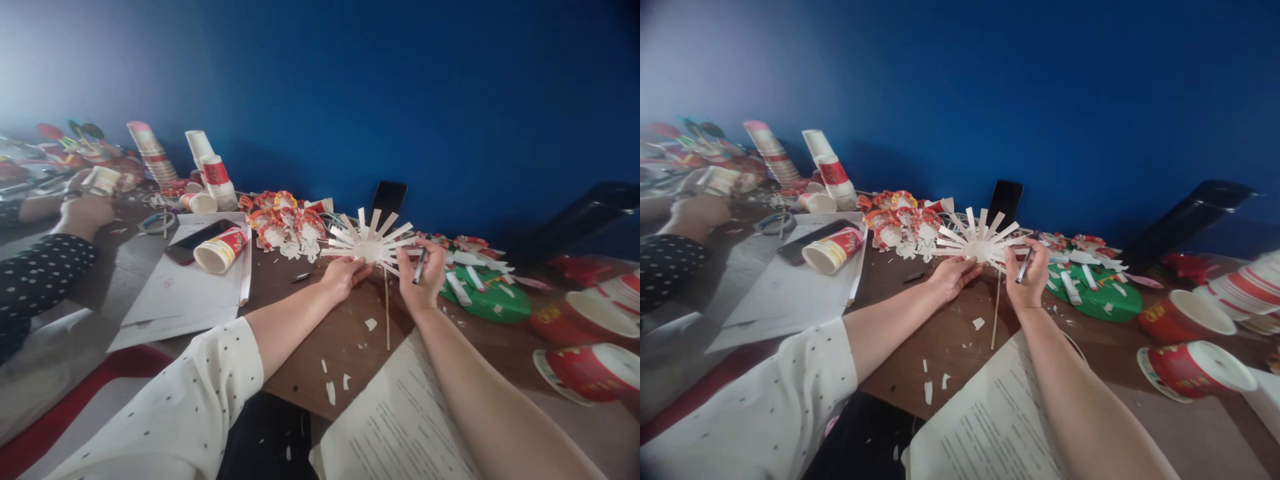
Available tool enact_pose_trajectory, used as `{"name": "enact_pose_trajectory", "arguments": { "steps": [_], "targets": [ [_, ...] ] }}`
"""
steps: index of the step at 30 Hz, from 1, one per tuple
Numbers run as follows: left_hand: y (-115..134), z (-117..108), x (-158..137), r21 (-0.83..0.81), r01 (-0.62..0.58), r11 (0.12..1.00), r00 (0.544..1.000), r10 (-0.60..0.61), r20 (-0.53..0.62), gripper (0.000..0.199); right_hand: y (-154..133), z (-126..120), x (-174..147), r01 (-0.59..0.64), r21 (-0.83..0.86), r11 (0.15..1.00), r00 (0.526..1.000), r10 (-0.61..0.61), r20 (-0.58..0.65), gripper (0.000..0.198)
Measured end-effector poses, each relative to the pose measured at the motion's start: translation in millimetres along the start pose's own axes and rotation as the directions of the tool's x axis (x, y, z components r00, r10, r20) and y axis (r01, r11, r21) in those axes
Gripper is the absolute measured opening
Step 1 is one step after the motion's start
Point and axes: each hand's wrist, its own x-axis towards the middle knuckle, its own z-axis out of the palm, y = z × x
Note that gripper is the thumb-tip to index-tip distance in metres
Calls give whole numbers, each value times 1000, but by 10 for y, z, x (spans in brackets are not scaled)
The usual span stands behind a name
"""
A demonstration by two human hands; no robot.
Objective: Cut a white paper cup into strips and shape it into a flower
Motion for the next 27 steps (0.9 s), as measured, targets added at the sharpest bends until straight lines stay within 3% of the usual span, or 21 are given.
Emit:
{"name": "enact_pose_trajectory", "arguments": {
  "steps": [6, 12, 16, 21, 27],
  "targets": [
    [17, 23, -9, -12, 7, 1000, 1000, -7, -7, 6, -7, -15, 21, 15, 2, 1000, 1000, -15, -16, 39],
    [40, 44, -40, -24, 24, 999, 999, -24, -24, 9, -89, -151, 75, 301, -139, 944, 945, -314, -86, 37],
    [38, 42, -54, -6, 11, 1000, 1000, -11, -14, 11, -191, -191, 24, 414, -196, 889, 906, -424, -12, 37],
    [44, 49, -71, 9, 16, 1000, 1000, -15, -7, 9, -312, -161, -63, 418, -213, 883, 908, -409, 86, 31],
    [2, 93, -131, 91, 119, 989, 983, -104, -154, 19, -328, -153, -105, 461, -229, 858, 882, -413, 228, 28]
  ]
}}
